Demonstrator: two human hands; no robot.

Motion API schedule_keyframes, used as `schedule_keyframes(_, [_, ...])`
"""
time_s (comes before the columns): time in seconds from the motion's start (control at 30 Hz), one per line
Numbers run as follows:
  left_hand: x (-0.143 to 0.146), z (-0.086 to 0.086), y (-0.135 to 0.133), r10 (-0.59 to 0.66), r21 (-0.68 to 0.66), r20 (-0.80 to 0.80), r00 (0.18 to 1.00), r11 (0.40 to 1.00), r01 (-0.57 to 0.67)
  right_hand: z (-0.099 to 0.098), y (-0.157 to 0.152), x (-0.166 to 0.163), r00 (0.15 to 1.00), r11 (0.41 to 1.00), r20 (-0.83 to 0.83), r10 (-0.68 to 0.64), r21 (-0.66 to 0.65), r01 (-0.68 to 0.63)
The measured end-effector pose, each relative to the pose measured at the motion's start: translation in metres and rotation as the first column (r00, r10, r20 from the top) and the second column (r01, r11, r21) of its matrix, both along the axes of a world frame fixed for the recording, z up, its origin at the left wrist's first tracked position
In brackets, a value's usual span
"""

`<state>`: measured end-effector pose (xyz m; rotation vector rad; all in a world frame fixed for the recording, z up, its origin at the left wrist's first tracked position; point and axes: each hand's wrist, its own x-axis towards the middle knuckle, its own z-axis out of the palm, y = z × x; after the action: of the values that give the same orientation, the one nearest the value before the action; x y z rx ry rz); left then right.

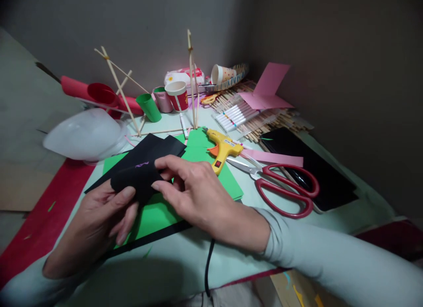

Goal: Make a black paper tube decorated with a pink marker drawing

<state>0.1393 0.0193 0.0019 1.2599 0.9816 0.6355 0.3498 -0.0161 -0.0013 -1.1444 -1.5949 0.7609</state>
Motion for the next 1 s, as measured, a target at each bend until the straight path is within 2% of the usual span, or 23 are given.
schedule_keyframes(0.3, [-0.003, 0.003, 0.002, -0.018, -0.041, -0.003, 1.0, 0.999, 0.018, 0.01, -0.002, 0.008, 0.975, 0.968, 0.218, 0.048, 0.232, -0.1])
schedule_keyframes(0.43, [-0.005, 0.001, 0.005, -0.052, -0.046, -0.018, 0.998, 0.998, 0.052, 0.015, -0.003, 0.013, 0.944, 0.967, 0.314, 0.104, 0.19, -0.17])
schedule_keyframes(0.57, [-0.004, 0.001, 0.006, -0.012, -0.011, -0.049, 0.999, 1.0, 0.011, 0.014, -0.005, 0.013, 0.934, 0.964, 0.336, 0.125, 0.18, -0.194])
schedule_keyframes(0.77, [-0.002, 0.006, 0.007, 0.043, 0.086, -0.112, 0.993, 0.996, -0.033, 0.013, -0.001, 0.007, 0.986, 0.997, 0.148, 0.076, -0.003, -0.077])
schedule_keyframes(0.93, [-0.003, 0.005, 0.009, 0.067, -0.011, 0.005, 0.998, 0.998, -0.067, 0.022, 0.002, 0.012, 0.992, 0.995, 0.086, -0.093, 0.027, 0.091])
schedule_keyframes(1.0, [-0.003, 0.005, 0.01, 0.081, -0.032, 0.033, 0.996, 0.996, -0.08, 0.024, 0.003, 0.014, 0.992, 0.993, 0.054, -0.116, 0.018, 0.115])
